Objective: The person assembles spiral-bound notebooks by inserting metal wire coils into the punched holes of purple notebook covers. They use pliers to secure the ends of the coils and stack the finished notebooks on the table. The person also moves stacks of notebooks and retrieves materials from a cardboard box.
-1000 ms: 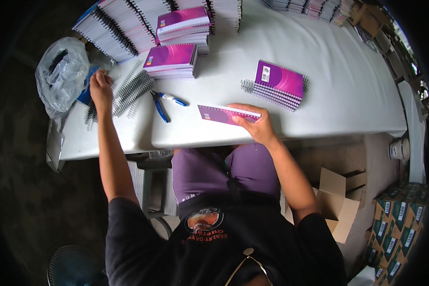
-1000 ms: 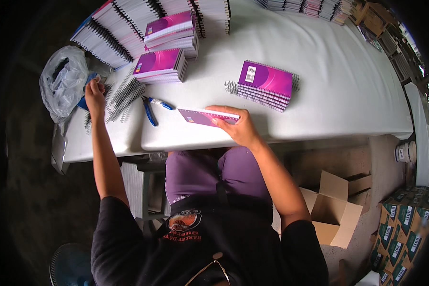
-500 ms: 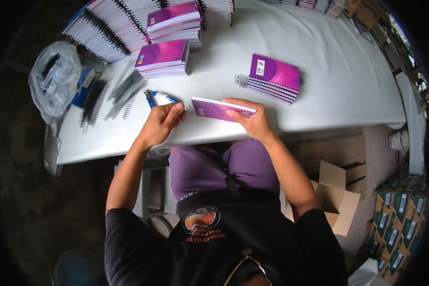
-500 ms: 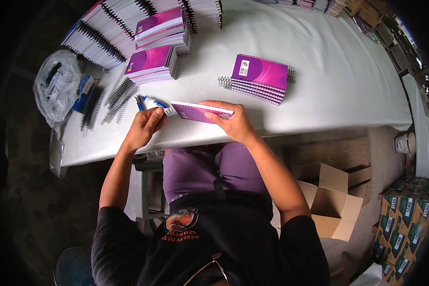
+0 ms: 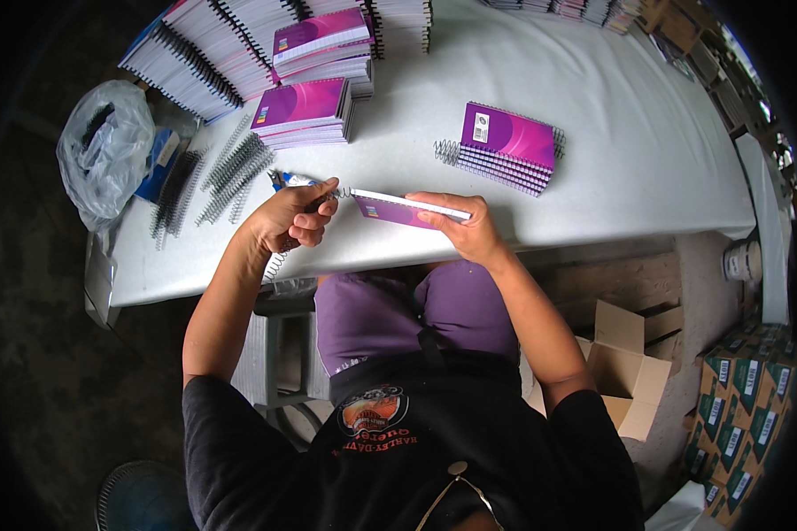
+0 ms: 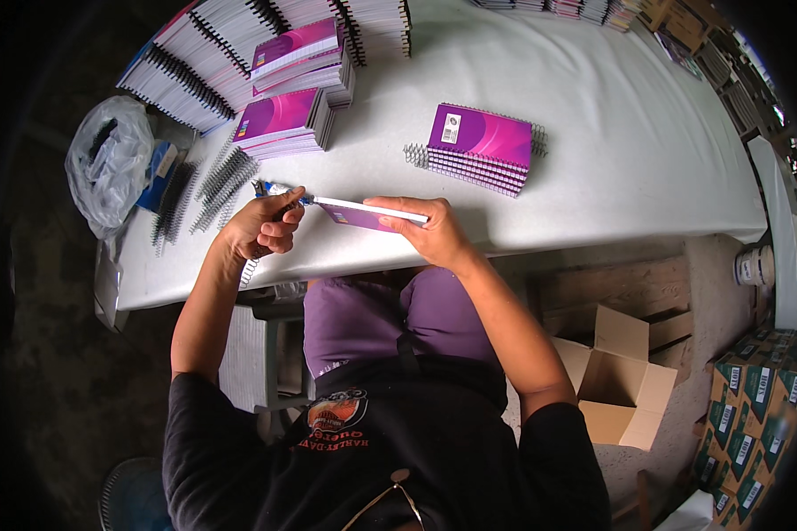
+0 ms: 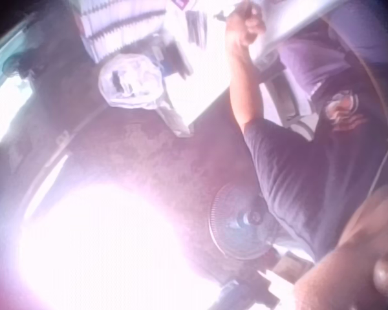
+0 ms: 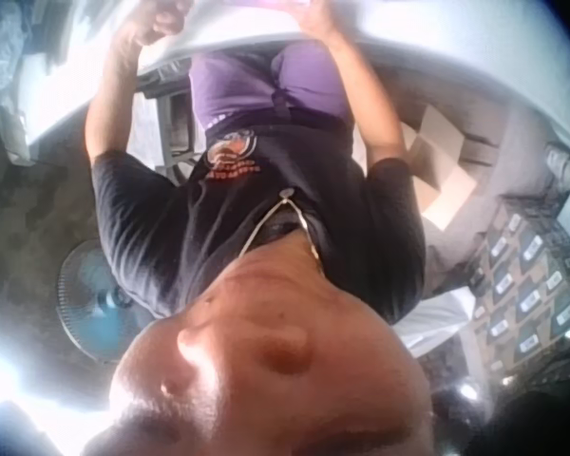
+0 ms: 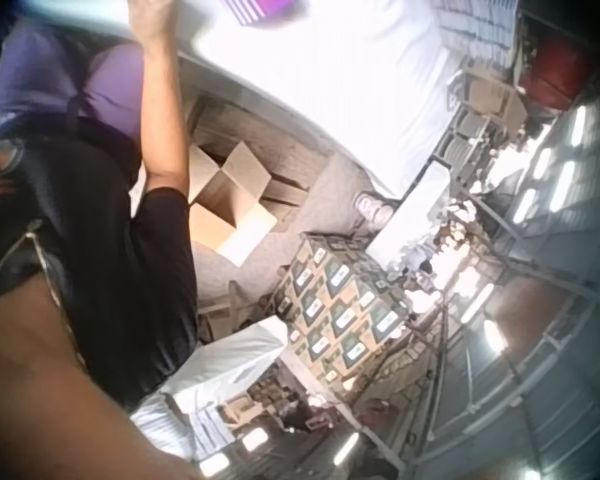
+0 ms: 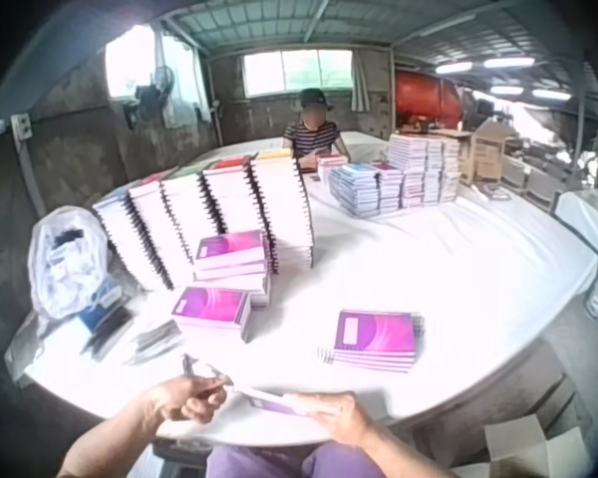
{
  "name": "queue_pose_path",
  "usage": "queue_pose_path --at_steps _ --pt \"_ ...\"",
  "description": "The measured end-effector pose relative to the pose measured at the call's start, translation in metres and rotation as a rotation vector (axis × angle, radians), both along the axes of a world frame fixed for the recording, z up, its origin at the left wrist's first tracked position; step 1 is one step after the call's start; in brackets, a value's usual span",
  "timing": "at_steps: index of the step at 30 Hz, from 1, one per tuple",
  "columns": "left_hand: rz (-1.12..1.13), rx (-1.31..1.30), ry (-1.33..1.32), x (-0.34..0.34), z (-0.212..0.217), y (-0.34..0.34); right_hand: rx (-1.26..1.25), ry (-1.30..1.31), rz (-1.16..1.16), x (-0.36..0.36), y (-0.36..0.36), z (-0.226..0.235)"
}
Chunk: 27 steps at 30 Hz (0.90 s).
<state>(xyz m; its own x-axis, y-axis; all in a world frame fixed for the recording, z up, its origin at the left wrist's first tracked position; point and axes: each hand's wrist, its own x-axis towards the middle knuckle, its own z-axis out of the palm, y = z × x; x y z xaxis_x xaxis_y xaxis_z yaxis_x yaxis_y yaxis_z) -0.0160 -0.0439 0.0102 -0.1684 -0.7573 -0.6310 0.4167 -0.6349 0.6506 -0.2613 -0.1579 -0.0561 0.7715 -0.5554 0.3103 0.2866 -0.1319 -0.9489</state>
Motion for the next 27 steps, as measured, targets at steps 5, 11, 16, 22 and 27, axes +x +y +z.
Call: queue_pose_path --at_steps 5,11,16,22,27 --pt "-0.072 -0.441 -0.799 -0.010 0.007 0.001 0.024 -0.009 0.043 -0.001 -0.002 0.000" --pt "-0.317 -0.845 -1.725 -0.038 0.026 0.007 -0.064 0.074 -0.027 -0.003 0.003 -0.003" --pt "0.072 -0.929 -2.371 -0.057 0.000 0.008 -0.323 0.024 -0.196 0.002 0.018 -0.007" --pt "-0.028 -1.189 -2.478 -0.044 -0.068 0.029 -0.382 -0.109 -0.245 0.007 0.037 -0.013" --pt "-0.168 -1.069 -2.275 -0.063 -0.106 0.048 -0.265 -0.061 -0.290 0.010 0.047 -0.012"
